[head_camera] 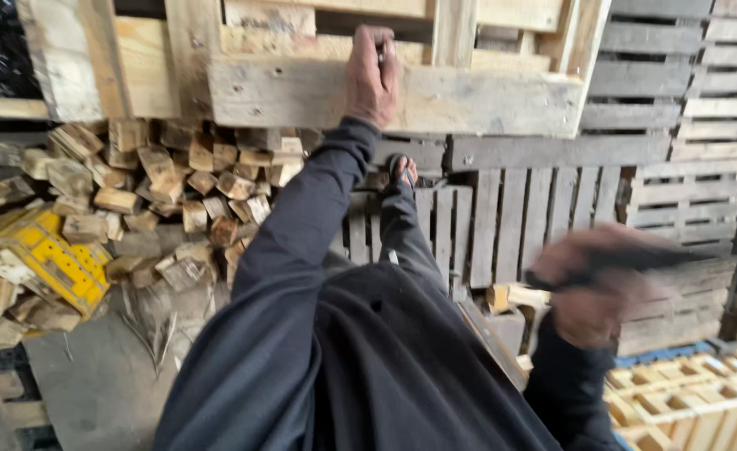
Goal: The person assembles a wooden pallet by placing small wooden blocks into gaps and hammering nails to secure them. They repeatedly pick up blocks, position them, and use a hammer to drive nails into the pallet structure.
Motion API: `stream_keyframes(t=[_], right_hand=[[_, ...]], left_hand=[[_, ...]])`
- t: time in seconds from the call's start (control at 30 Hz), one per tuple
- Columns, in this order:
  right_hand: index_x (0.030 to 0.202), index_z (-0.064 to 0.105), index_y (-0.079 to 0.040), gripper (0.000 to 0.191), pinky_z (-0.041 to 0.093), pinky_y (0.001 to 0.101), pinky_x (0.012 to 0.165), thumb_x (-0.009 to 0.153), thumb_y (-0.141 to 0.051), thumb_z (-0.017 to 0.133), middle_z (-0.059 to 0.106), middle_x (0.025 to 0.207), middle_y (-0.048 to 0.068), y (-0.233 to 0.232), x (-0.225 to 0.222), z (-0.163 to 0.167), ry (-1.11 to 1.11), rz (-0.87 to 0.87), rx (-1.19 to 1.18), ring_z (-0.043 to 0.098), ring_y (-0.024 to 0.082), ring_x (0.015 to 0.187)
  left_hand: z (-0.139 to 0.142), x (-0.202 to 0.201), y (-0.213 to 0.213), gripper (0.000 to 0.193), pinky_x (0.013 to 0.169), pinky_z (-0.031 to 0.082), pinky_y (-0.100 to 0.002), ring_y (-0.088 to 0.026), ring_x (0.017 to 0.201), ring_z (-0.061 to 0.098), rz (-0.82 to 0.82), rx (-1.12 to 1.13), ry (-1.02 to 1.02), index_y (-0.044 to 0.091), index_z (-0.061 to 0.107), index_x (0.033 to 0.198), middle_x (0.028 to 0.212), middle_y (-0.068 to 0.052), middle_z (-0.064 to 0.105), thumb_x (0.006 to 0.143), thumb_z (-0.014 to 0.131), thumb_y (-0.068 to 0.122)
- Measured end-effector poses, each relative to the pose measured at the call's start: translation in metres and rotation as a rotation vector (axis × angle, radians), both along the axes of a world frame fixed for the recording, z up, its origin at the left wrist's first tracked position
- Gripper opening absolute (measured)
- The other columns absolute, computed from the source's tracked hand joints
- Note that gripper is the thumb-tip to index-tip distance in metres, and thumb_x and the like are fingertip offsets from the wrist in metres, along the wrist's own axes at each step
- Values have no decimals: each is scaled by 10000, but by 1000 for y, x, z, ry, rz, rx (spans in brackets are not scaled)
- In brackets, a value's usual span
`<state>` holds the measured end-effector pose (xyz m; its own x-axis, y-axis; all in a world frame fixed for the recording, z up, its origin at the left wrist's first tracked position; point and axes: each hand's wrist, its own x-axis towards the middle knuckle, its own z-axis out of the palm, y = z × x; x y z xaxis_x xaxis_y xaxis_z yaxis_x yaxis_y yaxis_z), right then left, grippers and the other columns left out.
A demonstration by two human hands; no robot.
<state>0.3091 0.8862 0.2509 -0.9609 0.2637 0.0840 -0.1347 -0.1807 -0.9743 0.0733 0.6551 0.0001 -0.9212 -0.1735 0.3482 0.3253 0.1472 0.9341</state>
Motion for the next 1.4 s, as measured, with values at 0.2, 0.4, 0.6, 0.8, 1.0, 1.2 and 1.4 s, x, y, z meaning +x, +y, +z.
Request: stream_keyframes(t=[0.2,0.4,0.6,0.8,1.0,1.2,1.4], right_hand=[[1063,590,-81,202,454,289,506,1063,-282,567,593,740,17,-50,-51,-33,157,-23,274,538,129,566],[1043,590,-62,223,459,245,490,1066,-163,392,604,787,-28,-18,-6,-70,-281,292,1050,603,99,548],[966,623,-65,266,449,308,556,1119,-255,516,602,710,27,31,-50,44,781,-129,-43,570,150,597],[1007,583,-66,238,391,266,465,1052,-299,559,522,671,-9,-77,-44,-71,-951,148,440,484,100,535],[1086,526,-43,260,469,272,573,1088,-295,592,601,819,19,-44,-6,-69,-383,8,242,569,122,660],[1148,544,-43,393,483,255,601,1045,-411,637,615,858,23,-52,-15,-127,-181,158,166,578,114,689],[1007,555,-38,362,390,263,464,1028,-396,604,498,686,-16,-36,-11,-156,-906,156,230,454,73,530]], left_hand=[[-5,2,5,155,763,570,-325,-203,822,656,49,58,-17,42,534,1102,933,-93,641,1137,464,176],[0,2,5,164,687,562,-325,-174,729,681,76,41,-106,38,522,1070,810,-52,639,1124,482,188],[0,-7,6,191,585,543,-285,-101,671,591,82,102,-74,65,489,1069,784,-13,566,1084,581,232],[14,-1,-2,173,633,497,-300,-103,712,493,116,143,-43,45,479,1105,840,-35,510,1088,548,203],[12,-5,-3,180,639,504,-298,-110,725,531,135,67,-69,53,457,1070,863,-49,537,1106,519,219],[-7,-5,4,177,598,518,-302,-117,690,544,92,76,-44,44,452,1012,828,-64,521,1112,484,187],[-2,-9,0,257,616,565,-280,-112,698,644,71,122,-128,57,517,1002,813,-54,670,1123,487,282]])
